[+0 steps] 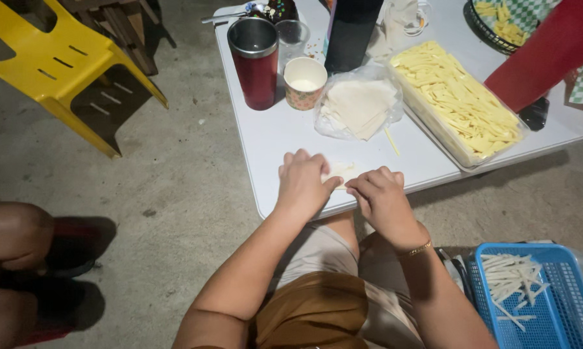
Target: The person places thin yellow strips onto a flat white sheet, folds the sheet over the strips, and seals the edges by hand. The process is repeated multiple times, with finished items placed into a blue basket.
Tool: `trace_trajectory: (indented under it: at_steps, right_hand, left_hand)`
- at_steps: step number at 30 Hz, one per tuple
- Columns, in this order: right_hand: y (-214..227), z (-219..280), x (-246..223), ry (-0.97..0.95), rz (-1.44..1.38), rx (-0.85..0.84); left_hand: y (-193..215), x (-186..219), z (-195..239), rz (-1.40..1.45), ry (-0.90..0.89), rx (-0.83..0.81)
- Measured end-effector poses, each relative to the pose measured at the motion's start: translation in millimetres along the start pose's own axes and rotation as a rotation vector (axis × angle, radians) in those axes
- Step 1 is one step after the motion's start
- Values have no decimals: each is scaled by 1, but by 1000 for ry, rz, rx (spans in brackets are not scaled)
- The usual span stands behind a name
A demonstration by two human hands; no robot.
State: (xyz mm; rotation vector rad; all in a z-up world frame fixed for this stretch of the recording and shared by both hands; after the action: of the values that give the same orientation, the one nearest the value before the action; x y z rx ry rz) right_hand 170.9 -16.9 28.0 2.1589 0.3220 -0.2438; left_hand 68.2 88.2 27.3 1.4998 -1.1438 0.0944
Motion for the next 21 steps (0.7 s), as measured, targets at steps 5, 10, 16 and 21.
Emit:
trace_trajectory:
  at_steps: [5, 10, 16, 21]
  right_hand:
    - [-4, -6, -2, 34, 96, -32]
    - [-4, -16, 28, -231, -77, -168]
    - [-6, -124, 28, 46, -42, 2]
    - [-70, -201, 10, 163, 2, -125]
  left_hand:
    - [-6, 37, 33, 68, -411, 59]
    - [-22, 34, 47, -59, -493, -13]
    - [-29, 34, 44, -124, -408, -134]
    - [-17, 35, 39, -86, -393, -57]
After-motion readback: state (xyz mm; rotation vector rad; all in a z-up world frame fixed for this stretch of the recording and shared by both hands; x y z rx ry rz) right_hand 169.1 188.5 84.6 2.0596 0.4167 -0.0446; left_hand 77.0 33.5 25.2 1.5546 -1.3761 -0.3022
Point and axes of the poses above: each hand's wrist, its own z-axis away from the middle knuckle, its own y-axis out of the back of the hand, x = y × z, the point moved 10 cm from there along -z, towards the middle knuckle, and after that the axes turned 5 degrees about x, right-handed, at the moved point
